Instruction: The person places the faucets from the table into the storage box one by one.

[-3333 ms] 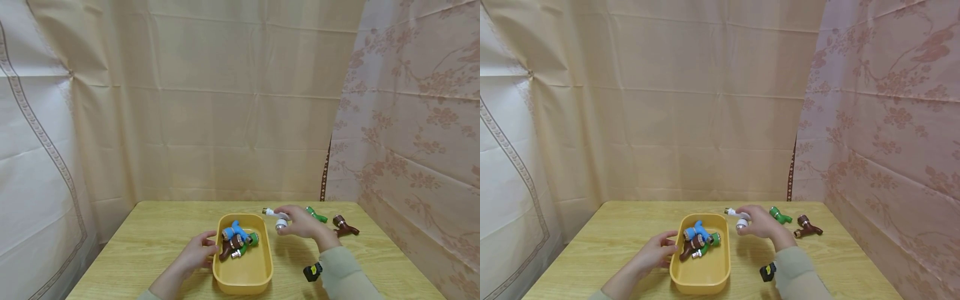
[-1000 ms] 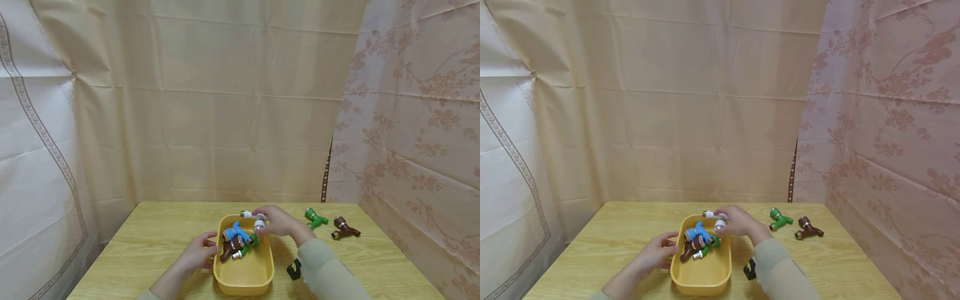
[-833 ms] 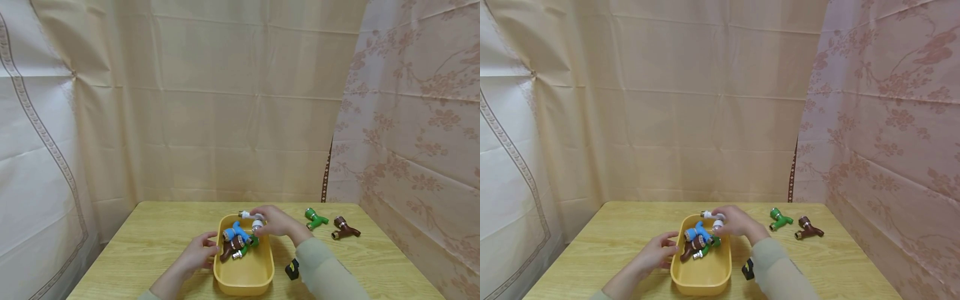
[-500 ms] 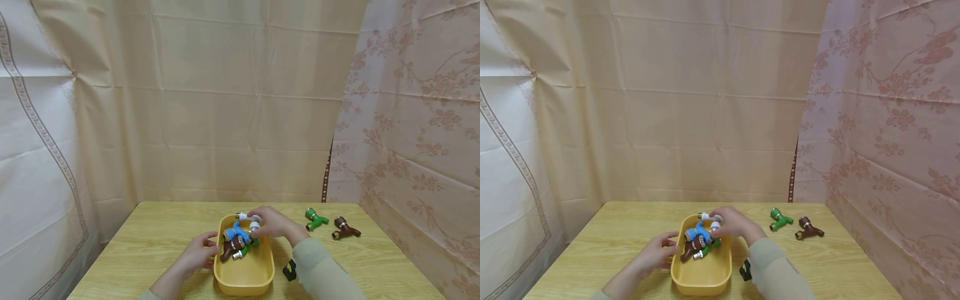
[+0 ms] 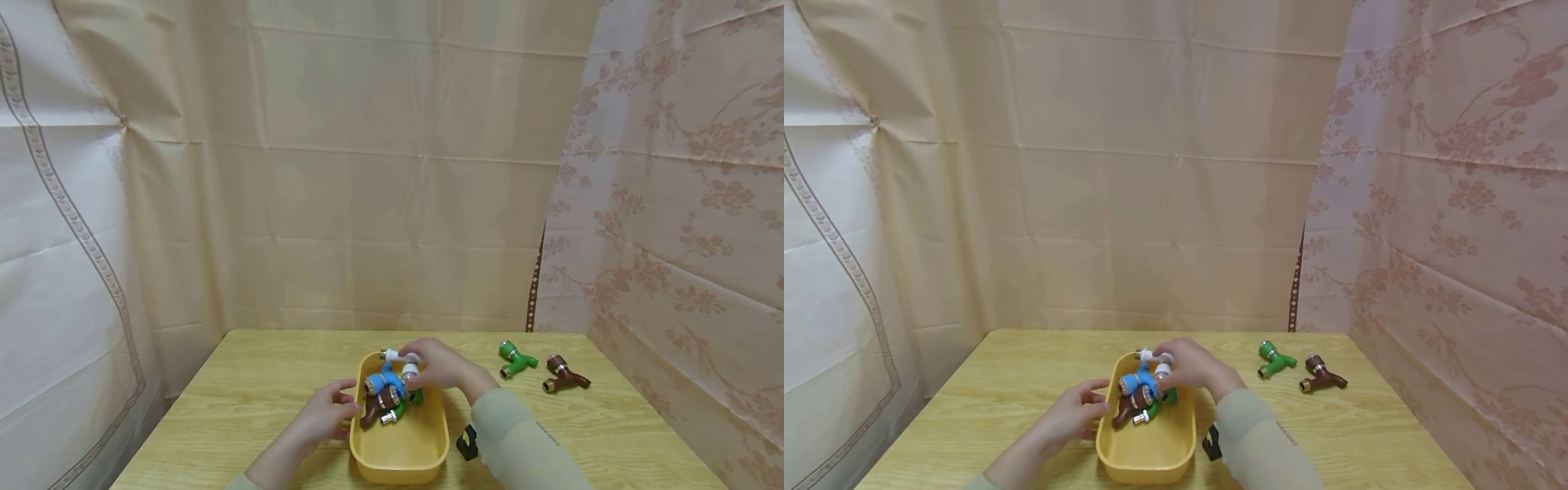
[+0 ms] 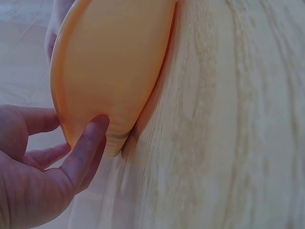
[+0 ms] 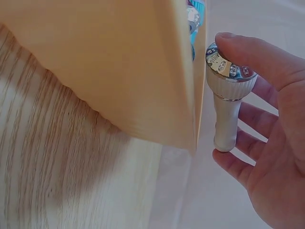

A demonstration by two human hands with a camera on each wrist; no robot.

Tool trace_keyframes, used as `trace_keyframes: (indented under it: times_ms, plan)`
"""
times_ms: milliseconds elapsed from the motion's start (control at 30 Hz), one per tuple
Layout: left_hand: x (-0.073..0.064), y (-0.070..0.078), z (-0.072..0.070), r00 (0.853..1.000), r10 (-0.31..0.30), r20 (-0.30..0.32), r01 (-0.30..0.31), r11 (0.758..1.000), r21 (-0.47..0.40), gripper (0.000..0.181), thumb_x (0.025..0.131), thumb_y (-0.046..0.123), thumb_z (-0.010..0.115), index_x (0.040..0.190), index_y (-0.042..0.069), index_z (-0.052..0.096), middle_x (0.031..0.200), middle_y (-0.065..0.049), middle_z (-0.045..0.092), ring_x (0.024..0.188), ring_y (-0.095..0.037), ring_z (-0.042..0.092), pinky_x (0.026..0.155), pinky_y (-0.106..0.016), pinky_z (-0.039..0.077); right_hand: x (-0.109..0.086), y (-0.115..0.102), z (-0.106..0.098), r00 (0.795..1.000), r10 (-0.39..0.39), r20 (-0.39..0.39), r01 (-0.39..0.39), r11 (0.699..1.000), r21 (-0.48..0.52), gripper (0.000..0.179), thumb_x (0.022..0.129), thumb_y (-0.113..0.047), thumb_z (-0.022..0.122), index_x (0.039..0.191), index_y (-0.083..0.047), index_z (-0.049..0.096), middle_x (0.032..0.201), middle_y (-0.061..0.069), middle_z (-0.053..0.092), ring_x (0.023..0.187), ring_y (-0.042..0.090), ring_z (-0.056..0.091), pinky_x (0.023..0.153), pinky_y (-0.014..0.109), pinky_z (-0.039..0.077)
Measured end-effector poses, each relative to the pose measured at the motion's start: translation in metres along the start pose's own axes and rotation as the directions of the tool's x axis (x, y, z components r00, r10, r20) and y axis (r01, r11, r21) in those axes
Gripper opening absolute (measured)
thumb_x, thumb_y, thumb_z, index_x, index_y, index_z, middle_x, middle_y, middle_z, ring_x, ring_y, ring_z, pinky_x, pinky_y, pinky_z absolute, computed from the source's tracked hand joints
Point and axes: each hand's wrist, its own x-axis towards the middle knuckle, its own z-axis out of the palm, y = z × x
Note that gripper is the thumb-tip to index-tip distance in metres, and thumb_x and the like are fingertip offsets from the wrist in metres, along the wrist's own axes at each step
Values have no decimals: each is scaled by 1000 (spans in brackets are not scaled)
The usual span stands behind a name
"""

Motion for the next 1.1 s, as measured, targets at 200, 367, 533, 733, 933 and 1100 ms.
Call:
trace_keyframes:
  times_ms: [200,367,533,733,933,1100]
  plan:
    - [0,1,1,1000,2,1,-2,1000,-3,59,96,1,62,149,-8,39,113,-21,52,90,-30,66,67,-44,63,2,-2,0,1000,-6,11,6,1000,-9,54,82,-25,87,131,-14,66,127,2,66,113,22,59,103,48,48]
    - [0,1,1,1000,-2,-2,2,1000,4,59,96,2,62,149,-8,39,113,-21,52,90,-30,66,66,-43,63,3,-3,0,1000,-2,15,2,1000,-18,54,82,-25,86,131,-13,66,126,1,66,111,21,58,102,48,49]
    - [1,0,1,1000,-14,-8,14,1000,12,59,96,3,62,149,-7,39,114,-21,52,91,-31,66,66,-43,63,3,-4,0,1000,3,17,-3,1000,-19,54,83,-25,86,131,-13,66,127,1,65,115,22,58,104,49,48]
    - [1,-1,0,1000,-19,-7,19,1000,14,60,96,3,63,150,-7,39,114,-20,52,92,-31,66,67,-43,63,4,-5,2,1000,10,22,-9,1000,-12,54,84,-27,86,132,-14,66,129,2,65,118,24,57,106,50,47]
    - [2,-2,1,1000,-17,-10,17,1000,14,59,96,2,63,149,-7,39,114,-20,54,90,-30,67,65,-42,63,3,-5,3,1000,14,10,-14,1000,7,55,87,-27,83,135,-10,64,136,6,62,127,29,55,109,52,45]
    - [2,-2,1,1000,-13,-12,13,1000,7,60,95,2,63,149,-7,39,114,-21,53,90,-30,66,66,-44,63,2,-6,2,999,29,-37,-27,999,46,54,89,-26,81,137,-11,63,141,10,59,133,34,50,109,54,44]
